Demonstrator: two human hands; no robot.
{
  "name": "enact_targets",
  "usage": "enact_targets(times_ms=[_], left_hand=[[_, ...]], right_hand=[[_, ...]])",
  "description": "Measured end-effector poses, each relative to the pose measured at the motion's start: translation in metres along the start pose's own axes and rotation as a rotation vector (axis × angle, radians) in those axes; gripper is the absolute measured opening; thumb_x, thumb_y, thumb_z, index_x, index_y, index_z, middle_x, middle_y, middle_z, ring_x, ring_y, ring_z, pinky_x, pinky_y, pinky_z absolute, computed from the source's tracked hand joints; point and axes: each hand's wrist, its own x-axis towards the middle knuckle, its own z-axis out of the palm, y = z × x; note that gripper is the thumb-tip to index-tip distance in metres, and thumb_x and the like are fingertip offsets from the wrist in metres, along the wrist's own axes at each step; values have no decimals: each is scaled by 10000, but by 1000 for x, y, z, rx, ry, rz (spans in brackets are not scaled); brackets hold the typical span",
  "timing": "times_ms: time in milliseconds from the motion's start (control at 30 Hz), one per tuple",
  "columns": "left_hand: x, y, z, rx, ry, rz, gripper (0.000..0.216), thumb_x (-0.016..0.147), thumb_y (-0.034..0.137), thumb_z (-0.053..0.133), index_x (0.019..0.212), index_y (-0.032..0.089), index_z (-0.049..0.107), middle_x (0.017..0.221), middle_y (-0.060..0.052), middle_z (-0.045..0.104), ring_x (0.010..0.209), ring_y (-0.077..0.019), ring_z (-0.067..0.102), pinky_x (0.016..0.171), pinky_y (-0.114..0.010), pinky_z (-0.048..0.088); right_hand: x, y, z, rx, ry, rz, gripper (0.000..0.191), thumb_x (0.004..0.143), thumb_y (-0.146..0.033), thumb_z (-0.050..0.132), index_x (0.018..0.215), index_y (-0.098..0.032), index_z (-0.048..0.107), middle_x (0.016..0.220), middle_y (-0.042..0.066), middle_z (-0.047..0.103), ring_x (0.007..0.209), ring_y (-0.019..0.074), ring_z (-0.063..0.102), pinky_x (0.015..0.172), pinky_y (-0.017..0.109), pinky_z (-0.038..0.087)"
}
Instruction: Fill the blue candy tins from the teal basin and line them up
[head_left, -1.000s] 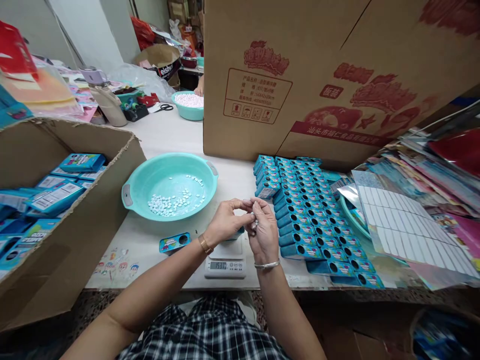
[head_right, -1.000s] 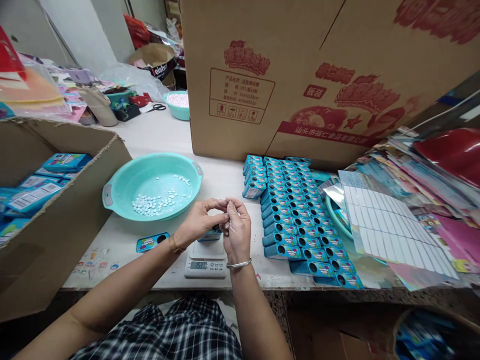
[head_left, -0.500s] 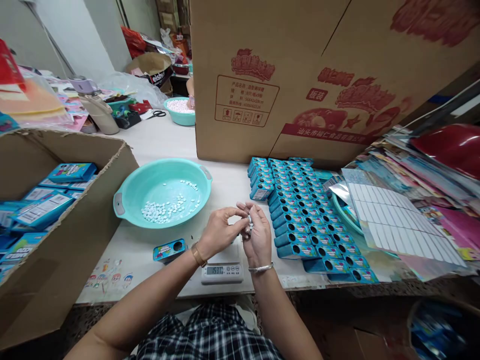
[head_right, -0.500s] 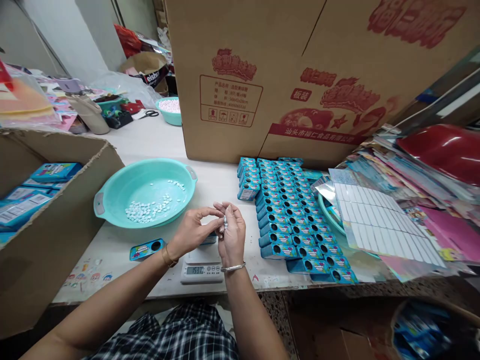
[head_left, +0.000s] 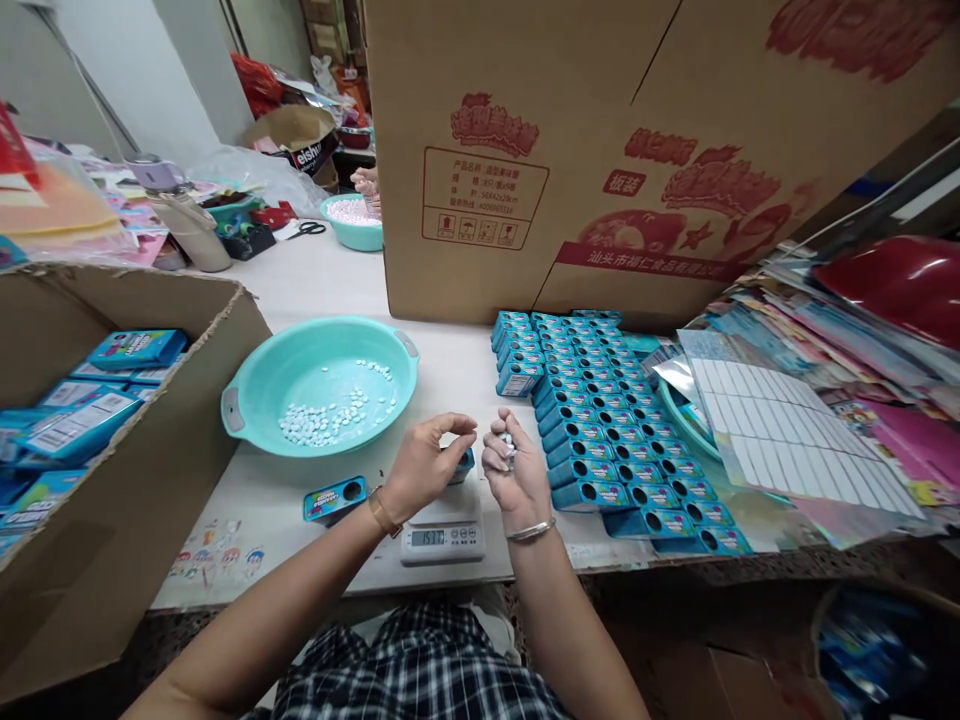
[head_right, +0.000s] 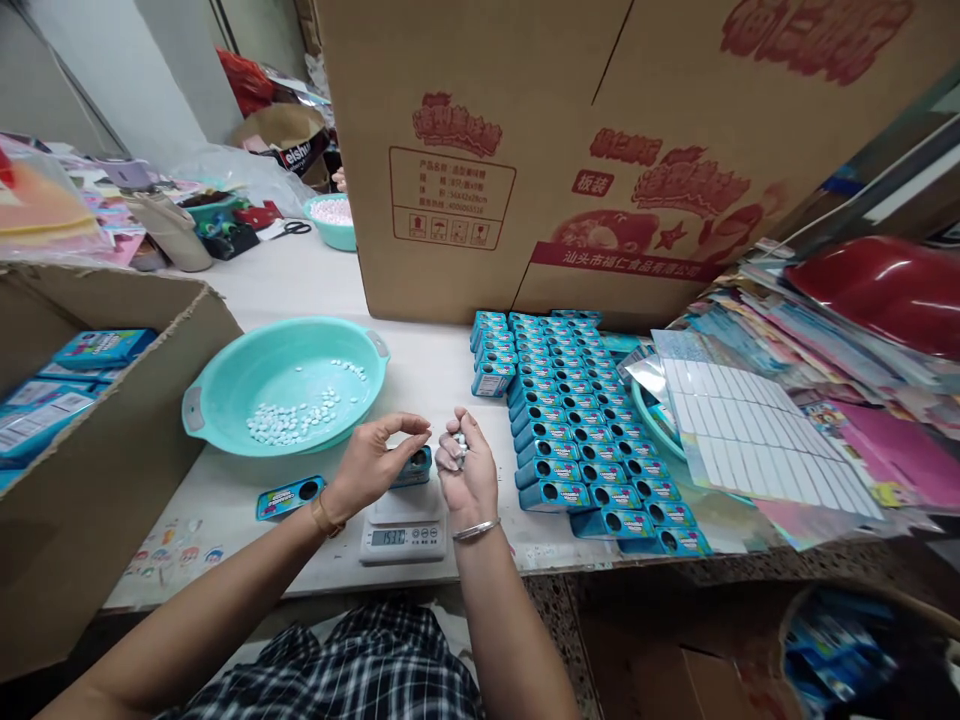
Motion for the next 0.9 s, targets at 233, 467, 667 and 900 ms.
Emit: enact_targets(times_ms=[233,467,667,900], left_hand=[[1,14,-36,-26,102,-20,226,875,282,614,1063,180,685,1015,-55,742,1008,-186,670,964,-334,492],[-5,12,-75,-95,197,-57,281,864,347,645,1083,174,674,1028,-74,723,1005,-208,669,966,-362,485],[-16,3,-76,-9,141,-98,271,868,362,633,1073,192,680,1029,-55,725,1036,-206,650,964,-344,478],[-24,0,-67,152,-4,-80,280,891,379,591,1122,229,641,1153,-46,678,1116,-206,607,1000,-356,452]], right_hand=[[-1,-26,-16,70,-10,12,35,889,-145,565,915,-167,563,661,-57,528,435,22,419,341,104,299],[-2,-40,-27,105,59,-49,66,900,-227,537,913,-182,583,689,-38,541,572,65,528,463,152,436],[-4,-41,-24,95,138,-74,173,913,-245,441,895,-174,598,711,-10,539,632,97,551,519,206,481],[-5,-35,-26,103,37,-40,140,904,-243,477,795,-178,536,611,-52,462,508,67,464,443,167,384]])
